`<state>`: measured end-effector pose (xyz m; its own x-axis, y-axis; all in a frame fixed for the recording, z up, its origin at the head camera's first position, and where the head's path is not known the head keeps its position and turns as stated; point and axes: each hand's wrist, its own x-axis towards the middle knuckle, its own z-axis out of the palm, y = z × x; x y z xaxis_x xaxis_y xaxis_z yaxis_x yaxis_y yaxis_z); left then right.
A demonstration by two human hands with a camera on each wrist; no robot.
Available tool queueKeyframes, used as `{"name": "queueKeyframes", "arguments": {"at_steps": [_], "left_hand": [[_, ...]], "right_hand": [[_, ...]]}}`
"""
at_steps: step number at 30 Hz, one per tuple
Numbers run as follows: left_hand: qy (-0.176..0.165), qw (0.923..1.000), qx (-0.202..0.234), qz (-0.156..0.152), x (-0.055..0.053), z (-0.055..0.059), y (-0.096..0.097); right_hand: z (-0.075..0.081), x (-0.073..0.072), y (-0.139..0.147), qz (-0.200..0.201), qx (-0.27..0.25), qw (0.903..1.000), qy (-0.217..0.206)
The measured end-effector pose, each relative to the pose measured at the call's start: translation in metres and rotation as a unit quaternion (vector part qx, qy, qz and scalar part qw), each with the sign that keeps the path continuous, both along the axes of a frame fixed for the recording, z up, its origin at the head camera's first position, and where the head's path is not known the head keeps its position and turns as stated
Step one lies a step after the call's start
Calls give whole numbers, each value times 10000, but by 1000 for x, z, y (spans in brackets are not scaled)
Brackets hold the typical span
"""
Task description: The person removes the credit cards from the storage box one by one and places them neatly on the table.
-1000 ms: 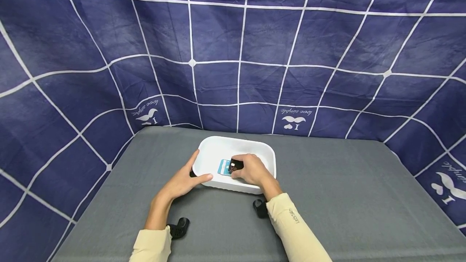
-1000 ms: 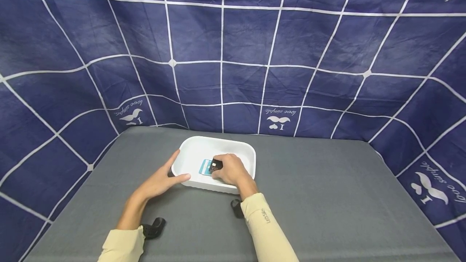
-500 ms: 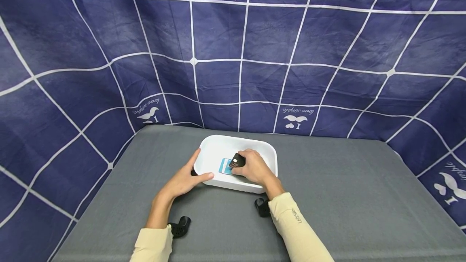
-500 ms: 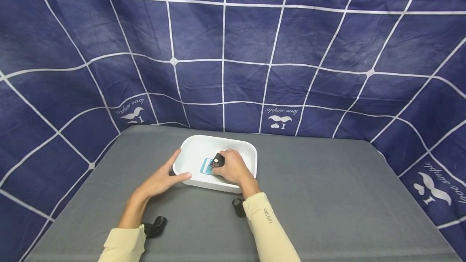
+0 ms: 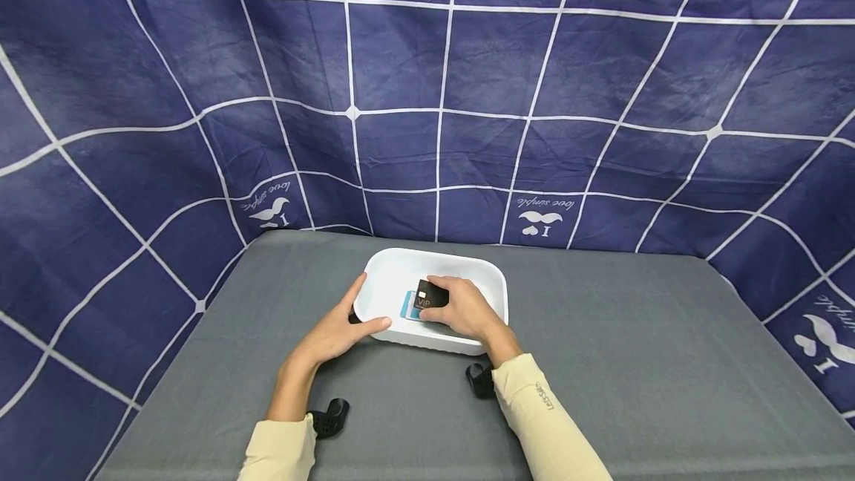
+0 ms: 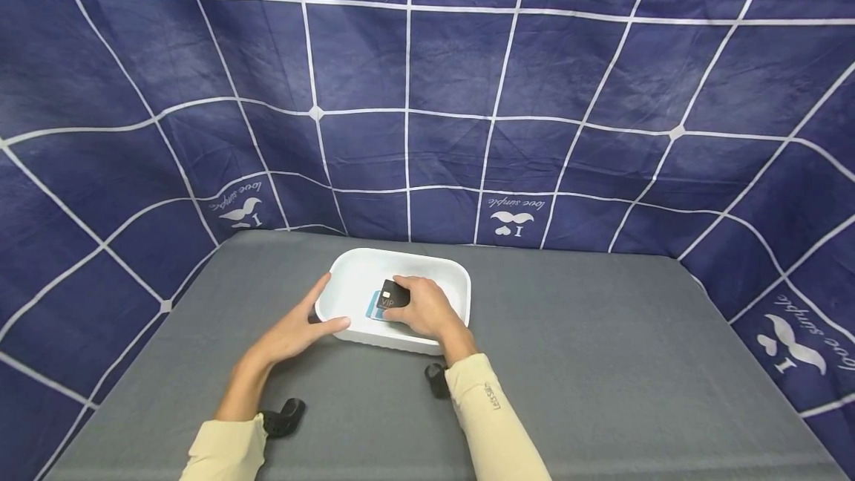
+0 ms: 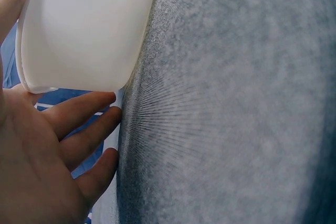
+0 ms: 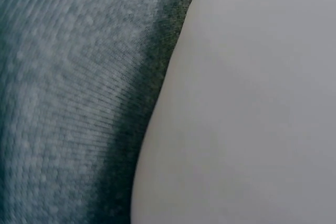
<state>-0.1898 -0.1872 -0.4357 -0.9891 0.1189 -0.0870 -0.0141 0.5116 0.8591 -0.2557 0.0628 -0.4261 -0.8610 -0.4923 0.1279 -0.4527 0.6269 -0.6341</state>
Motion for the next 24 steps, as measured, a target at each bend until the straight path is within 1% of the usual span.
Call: {"name": "queueKeyframes", "arguments": {"at_steps": [5, 9, 13, 15, 19, 24], "left_hand": [[-30, 10000, -72, 2, 0, 1, 0], [-76, 9999, -99, 50, 1, 2, 1], [-72, 9999, -109, 28, 1, 4, 1], [-79, 9999, -128, 37, 0, 4, 0], [-64, 9998, -182, 77, 0, 5, 0], [-45, 9999, -129, 80, 0, 4, 1]], "right_hand": [[0, 1, -1, -53, -179, 9998, 37], [0, 1, 0, 57, -327, 9991, 254], [1, 1, 0, 31, -474, 9976, 504], [3, 2, 0, -13, -528, 9972, 538], [4, 2, -1, -45, -591, 9972, 465], [2, 4, -1, -173, -615, 9968, 473]]}}
